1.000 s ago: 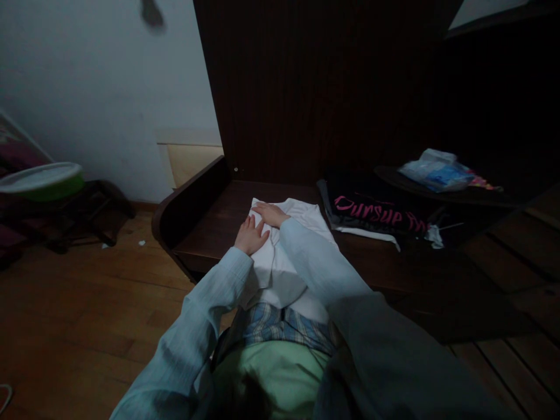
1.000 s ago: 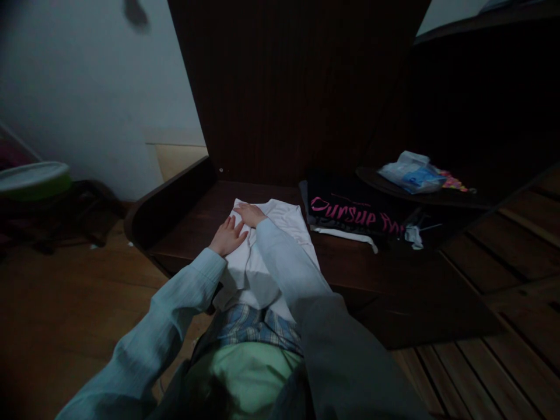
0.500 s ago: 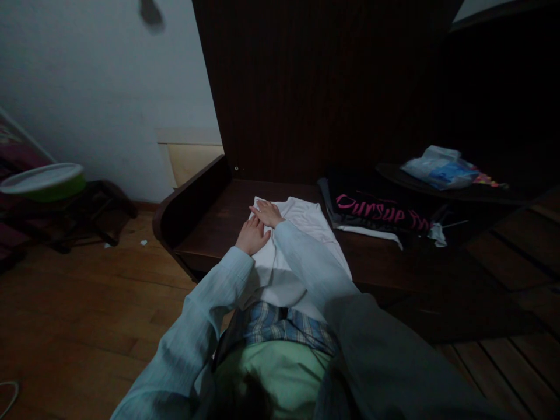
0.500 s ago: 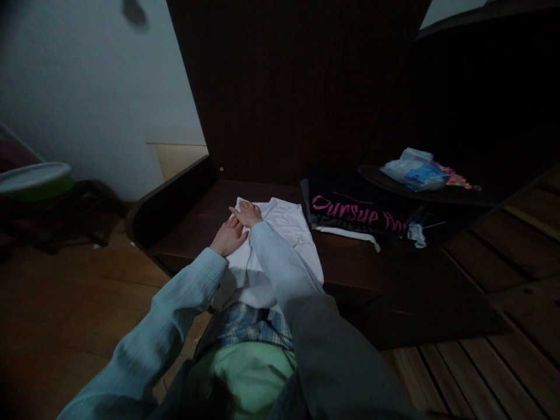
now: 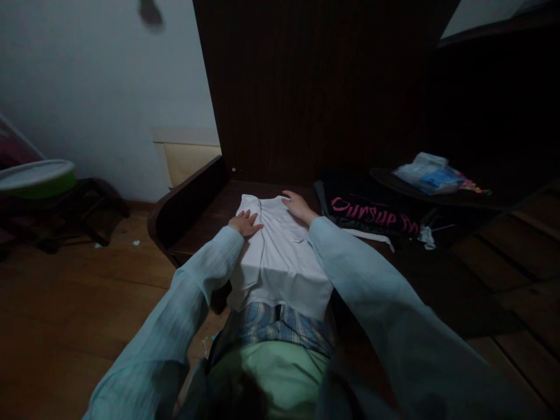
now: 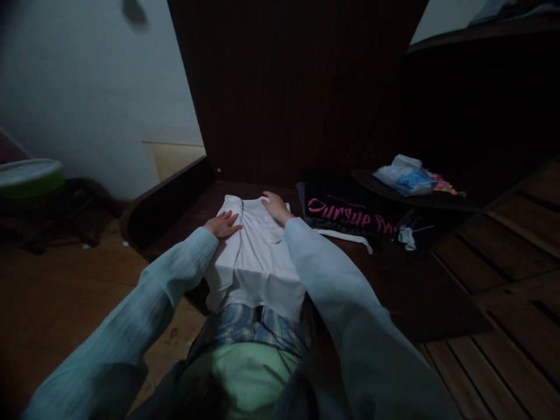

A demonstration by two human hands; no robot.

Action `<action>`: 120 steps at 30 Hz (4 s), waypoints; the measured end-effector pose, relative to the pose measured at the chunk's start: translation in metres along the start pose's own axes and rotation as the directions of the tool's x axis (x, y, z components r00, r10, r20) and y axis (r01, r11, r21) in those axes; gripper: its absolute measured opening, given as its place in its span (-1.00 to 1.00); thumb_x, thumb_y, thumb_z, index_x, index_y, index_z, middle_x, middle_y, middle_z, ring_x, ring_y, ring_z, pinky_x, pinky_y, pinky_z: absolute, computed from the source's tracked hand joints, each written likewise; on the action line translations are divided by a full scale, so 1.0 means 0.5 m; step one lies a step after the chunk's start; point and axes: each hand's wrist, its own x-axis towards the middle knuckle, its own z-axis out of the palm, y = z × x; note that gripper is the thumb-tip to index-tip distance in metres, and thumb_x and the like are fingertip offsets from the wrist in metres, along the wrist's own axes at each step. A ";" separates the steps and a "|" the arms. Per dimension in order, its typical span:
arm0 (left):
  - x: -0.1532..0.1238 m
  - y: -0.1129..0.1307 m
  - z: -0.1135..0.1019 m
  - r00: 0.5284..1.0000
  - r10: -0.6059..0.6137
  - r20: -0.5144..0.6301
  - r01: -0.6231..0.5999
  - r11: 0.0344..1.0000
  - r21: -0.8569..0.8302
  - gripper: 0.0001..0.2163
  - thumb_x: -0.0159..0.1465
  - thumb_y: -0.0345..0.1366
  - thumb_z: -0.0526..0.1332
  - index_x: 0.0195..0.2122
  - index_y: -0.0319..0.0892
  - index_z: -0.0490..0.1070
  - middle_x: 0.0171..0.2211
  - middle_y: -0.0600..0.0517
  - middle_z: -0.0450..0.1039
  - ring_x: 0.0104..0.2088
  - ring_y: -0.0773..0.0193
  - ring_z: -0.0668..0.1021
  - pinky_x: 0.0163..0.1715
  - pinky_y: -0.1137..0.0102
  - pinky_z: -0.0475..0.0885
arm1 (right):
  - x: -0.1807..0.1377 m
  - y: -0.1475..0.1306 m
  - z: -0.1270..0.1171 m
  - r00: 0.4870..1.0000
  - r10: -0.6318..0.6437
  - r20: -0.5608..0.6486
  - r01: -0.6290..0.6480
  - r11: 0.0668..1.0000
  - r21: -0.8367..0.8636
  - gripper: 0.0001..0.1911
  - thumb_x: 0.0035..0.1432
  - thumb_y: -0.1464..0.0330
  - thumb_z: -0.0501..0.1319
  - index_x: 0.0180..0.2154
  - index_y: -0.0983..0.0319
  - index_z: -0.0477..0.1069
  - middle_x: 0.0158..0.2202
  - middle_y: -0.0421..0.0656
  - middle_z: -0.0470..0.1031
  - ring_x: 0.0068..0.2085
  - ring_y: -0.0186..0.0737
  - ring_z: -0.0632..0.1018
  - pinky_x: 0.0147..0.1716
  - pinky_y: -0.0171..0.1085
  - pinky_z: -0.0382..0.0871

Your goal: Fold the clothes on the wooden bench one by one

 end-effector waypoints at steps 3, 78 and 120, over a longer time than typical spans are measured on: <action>0.022 -0.017 0.006 0.998 -0.027 -0.050 0.027 1.000 -0.002 -0.34 0.20 0.13 -0.30 0.25 -0.11 -0.15 0.28 -0.04 -0.24 0.25 0.07 -0.07 0.14 0.18 -0.02 | -0.048 0.024 -0.008 0.999 0.001 0.054 0.011 0.976 -0.216 -0.53 0.17 0.33 0.02 0.11 0.29 0.17 0.17 0.00 0.15 0.19 -0.15 0.15 0.13 -0.17 0.00; 0.009 0.044 0.036 0.878 0.313 -0.363 -0.347 0.938 -0.030 -0.59 0.24 -0.28 -0.11 0.12 -0.10 0.18 0.17 0.04 0.15 0.15 0.29 0.23 0.10 0.28 0.14 | -0.293 0.004 -0.084 0.912 0.161 0.377 -0.038 0.949 -0.312 -0.71 -0.17 0.08 0.26 -0.52 0.15 0.36 -0.46 -0.17 0.47 -0.44 -0.25 0.45 -0.56 -0.35 0.08; 0.098 0.037 -0.037 0.942 -0.017 -0.336 -0.012 0.996 -0.083 -0.73 0.25 -0.37 -0.09 -0.04 -0.18 0.20 -0.16 -0.14 0.42 -0.15 0.16 0.48 -0.22 0.36 0.33 | -0.389 -0.087 -0.107 0.953 0.040 0.301 0.153 0.794 -0.588 -0.72 0.11 0.58 -0.05 -0.15 0.25 0.21 -0.13 -0.02 0.27 -0.26 -0.24 0.45 -0.41 -0.37 0.26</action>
